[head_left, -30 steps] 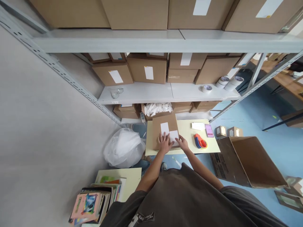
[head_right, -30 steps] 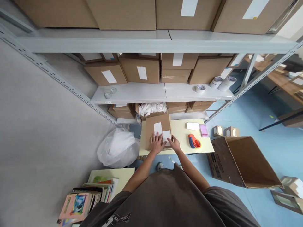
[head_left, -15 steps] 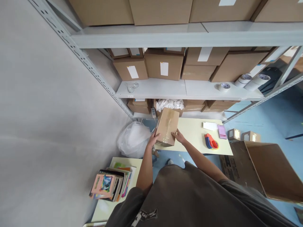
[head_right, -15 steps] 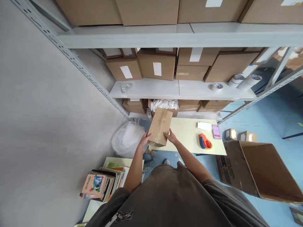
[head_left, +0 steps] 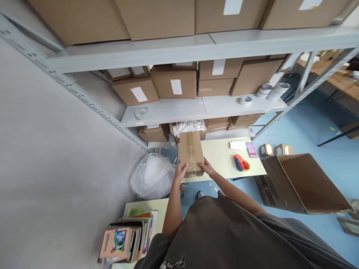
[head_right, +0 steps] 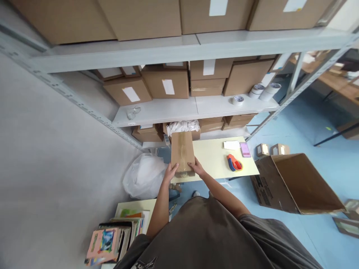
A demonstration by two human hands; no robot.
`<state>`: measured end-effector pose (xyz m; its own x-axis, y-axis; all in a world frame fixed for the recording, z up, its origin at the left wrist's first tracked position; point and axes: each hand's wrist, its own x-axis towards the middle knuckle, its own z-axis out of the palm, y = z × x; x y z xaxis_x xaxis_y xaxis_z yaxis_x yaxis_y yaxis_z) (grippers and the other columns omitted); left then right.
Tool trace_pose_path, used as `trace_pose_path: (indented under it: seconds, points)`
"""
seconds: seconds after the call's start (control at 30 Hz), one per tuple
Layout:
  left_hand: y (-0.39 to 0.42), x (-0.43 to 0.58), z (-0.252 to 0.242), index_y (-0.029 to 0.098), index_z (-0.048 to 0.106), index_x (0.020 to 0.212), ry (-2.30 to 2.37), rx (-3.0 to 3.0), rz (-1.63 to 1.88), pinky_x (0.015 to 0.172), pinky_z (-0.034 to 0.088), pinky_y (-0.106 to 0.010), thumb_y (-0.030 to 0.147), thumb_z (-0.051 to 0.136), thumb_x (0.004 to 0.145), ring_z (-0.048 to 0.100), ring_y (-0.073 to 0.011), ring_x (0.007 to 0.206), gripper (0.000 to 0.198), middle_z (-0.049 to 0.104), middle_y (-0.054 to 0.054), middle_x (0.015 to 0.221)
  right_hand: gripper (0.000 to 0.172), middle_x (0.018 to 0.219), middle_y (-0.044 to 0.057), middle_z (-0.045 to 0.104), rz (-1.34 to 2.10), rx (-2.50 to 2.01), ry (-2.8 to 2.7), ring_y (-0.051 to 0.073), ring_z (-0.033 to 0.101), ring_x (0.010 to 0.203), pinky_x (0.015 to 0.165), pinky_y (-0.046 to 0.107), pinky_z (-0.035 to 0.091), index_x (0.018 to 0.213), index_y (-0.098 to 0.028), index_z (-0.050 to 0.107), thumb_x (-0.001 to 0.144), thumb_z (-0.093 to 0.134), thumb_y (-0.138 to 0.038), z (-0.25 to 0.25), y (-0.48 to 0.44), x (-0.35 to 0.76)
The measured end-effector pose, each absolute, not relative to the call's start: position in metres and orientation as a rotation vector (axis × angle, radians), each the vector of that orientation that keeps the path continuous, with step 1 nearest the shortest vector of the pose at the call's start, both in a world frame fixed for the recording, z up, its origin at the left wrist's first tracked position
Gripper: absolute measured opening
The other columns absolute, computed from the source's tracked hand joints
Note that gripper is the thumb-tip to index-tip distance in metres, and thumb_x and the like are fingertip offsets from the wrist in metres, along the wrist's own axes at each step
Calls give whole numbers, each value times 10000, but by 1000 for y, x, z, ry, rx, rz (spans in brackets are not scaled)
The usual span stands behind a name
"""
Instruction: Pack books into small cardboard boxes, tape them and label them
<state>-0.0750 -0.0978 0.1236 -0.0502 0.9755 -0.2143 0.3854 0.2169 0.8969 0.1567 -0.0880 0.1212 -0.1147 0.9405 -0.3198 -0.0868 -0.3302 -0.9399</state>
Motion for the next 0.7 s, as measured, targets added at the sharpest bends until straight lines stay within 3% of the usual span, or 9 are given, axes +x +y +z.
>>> trace_pose_path:
  seconds: [0.17,0.3,0.53,0.7]
  points:
    - [-108,-42,131,234,444,1667,1632,1316,745,1155,534,-422,650,583,1015,650,-305,1398,786,682,-138,1505,802,1383,34,748,1542,-1245,-1013,318,683,1276,1147,500,548,1516,-295,608,803,830,-587,147,-97,197]
    - [-100,-5,149,282,357,1716,1531,1397,724,1183,517,-420,663,585,1016,613,-293,1444,829,636,-102,1570,787,1487,1,685,1412,-1224,-988,311,615,1385,1221,497,485,1557,-315,584,844,818,-557,168,-117,242]
    - [-41,133,196,266,412,1694,1136,1518,657,1197,505,-417,604,684,982,642,-295,1402,834,657,-90,1546,836,1528,21,657,1099,-1318,-773,308,580,1441,1216,464,500,1641,-330,500,888,766,-576,198,-137,350]
    - [-18,265,206,249,423,1692,959,1616,571,1202,504,-407,587,664,999,632,-289,1414,808,655,-90,1548,872,1576,14,625,874,-1323,-728,300,505,1517,1284,464,410,1667,-331,464,892,771,-586,204,-153,460]
